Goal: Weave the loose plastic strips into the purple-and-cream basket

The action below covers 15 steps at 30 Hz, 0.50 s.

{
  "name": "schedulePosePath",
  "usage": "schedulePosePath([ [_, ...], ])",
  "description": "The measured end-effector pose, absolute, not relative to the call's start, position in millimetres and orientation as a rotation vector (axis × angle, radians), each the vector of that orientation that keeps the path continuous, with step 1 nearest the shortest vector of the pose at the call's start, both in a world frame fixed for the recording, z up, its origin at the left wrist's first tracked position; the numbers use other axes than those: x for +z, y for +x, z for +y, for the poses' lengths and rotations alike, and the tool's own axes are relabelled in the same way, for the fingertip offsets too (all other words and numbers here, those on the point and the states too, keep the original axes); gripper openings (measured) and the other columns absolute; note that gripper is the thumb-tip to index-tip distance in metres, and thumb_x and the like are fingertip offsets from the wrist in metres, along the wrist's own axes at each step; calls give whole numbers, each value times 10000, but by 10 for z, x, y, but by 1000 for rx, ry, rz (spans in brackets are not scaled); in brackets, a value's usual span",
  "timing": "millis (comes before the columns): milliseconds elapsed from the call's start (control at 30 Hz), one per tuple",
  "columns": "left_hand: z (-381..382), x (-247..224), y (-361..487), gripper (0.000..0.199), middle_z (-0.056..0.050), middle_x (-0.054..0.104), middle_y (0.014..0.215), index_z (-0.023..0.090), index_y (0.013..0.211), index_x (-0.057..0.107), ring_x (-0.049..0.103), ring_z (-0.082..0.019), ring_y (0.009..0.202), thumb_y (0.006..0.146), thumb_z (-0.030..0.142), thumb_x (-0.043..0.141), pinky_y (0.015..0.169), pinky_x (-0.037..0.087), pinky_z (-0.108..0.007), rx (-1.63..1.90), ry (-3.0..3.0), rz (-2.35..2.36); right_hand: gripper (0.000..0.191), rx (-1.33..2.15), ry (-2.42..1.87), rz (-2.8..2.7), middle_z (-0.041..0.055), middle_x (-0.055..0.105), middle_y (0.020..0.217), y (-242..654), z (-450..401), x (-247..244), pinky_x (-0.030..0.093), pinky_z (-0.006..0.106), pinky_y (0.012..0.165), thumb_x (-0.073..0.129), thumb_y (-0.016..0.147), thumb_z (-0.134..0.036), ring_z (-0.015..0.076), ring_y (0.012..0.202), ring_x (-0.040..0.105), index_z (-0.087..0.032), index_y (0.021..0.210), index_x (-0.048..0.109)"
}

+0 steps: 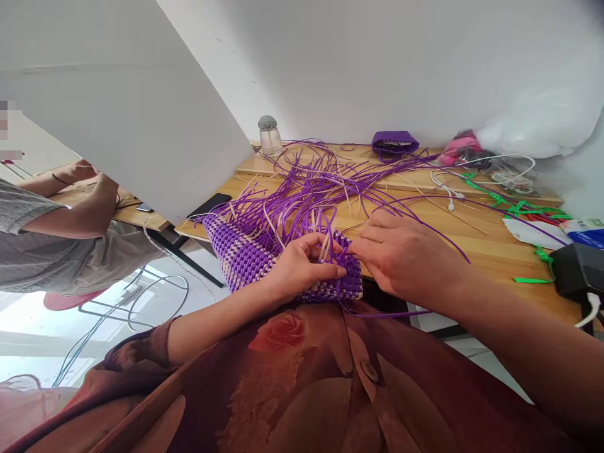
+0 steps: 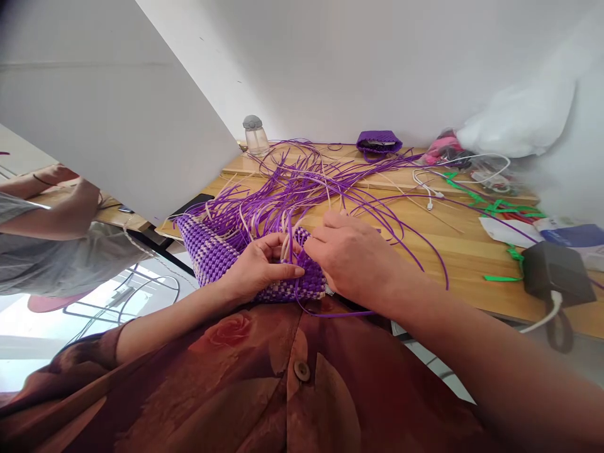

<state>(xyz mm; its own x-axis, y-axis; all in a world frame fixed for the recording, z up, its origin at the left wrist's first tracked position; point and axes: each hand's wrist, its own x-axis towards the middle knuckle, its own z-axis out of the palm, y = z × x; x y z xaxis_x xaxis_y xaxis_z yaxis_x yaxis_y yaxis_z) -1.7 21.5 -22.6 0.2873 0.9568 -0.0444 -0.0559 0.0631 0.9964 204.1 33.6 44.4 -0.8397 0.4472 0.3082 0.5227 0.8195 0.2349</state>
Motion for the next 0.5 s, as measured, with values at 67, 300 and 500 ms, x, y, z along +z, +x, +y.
schedulePosePath([
  [67,218,-237,-13,342,34,671,750,161,873,664,584,-89,672,612,214,877,691,460,-223,1010,1215,929,169,-554,-689,-2749,68,617,766,2015,262,468,380,355,751,543,816,-40,247,827,518,-180,784,633],
  [300,218,-245,-14,220,35,652,697,135,780,685,545,-73,625,635,186,842,650,426,-211,1013,1185,916,172,-403,-975,-2618,84,617,800,1855,-85,402,359,333,645,520,793,-18,222,712,539,-164,830,605],
  [500,235,-279,-26,239,30,653,730,142,831,681,553,-85,670,658,208,833,686,416,-226,965,1220,928,110,312,-1305,-2338,23,608,745,1863,-65,87,329,304,620,466,928,-168,161,659,541,-187,864,553],
])
